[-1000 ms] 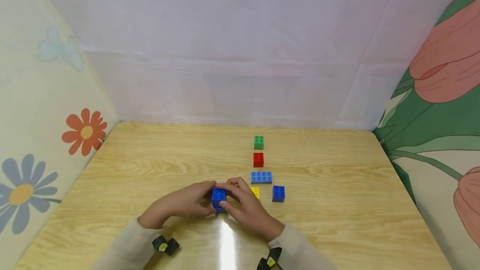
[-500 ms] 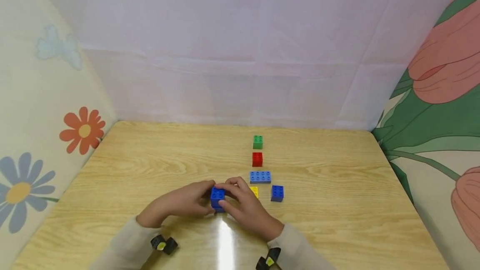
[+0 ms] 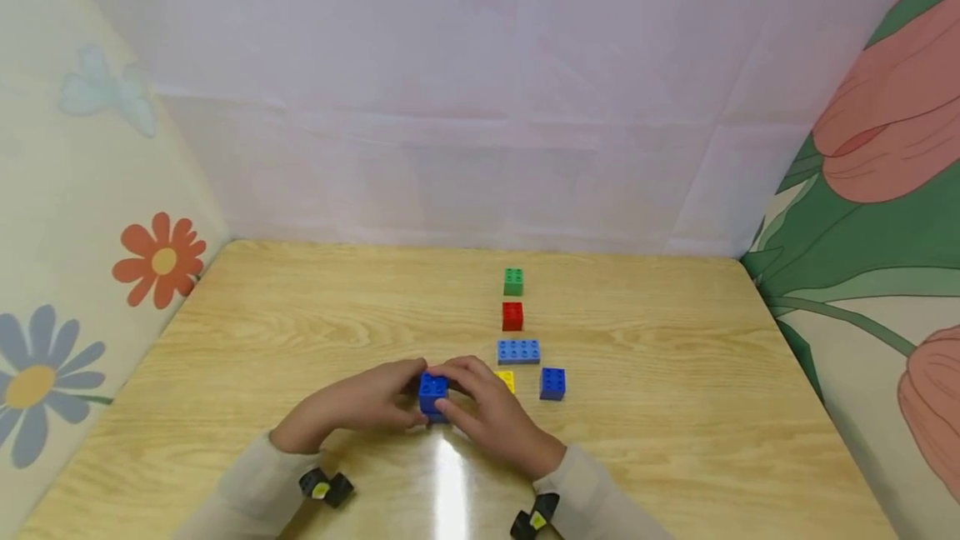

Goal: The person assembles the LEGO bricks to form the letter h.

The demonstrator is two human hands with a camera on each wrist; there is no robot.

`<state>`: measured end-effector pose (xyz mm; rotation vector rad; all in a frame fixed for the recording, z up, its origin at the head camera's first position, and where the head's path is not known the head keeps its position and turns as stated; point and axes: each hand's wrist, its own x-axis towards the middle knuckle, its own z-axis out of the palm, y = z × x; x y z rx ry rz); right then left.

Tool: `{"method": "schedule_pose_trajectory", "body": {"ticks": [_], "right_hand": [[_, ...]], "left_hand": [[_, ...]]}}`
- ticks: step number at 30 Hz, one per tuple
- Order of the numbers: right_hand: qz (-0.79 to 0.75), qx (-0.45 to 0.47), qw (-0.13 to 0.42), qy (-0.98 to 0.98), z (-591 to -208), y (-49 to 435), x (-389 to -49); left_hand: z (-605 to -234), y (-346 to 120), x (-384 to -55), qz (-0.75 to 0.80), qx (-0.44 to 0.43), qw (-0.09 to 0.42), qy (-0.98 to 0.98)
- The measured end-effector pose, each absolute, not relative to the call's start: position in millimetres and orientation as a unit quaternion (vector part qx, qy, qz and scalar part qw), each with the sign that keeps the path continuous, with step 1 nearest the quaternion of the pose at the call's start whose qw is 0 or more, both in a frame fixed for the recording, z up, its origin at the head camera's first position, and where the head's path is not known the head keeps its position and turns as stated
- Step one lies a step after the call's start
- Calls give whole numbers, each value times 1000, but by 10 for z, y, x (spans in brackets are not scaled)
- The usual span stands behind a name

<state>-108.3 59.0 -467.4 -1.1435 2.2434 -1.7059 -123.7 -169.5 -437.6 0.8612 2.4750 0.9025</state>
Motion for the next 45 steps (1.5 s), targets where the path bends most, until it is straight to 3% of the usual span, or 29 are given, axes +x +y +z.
{"method": "schedule_pose_trajectory", "body": {"ticks": [11,20,29,45], "right_hand": [[-551,-404,21,730,-4378,569,-988],[-537,-399,13,743,-4531,590,-1042],[-467,-422,-32,777,-4714,645,-1128],[-465,-420,-14,780,-4694,638,-1106]], "left_hand": [[-4367,-1715,-1226,324,304,184,877],[-4386,-1698,-1245,324,293,190,879],[-4372,-1670,-1265,322,308,187,876],[-4348,-1670,-1214,321,302,184,879]]}}
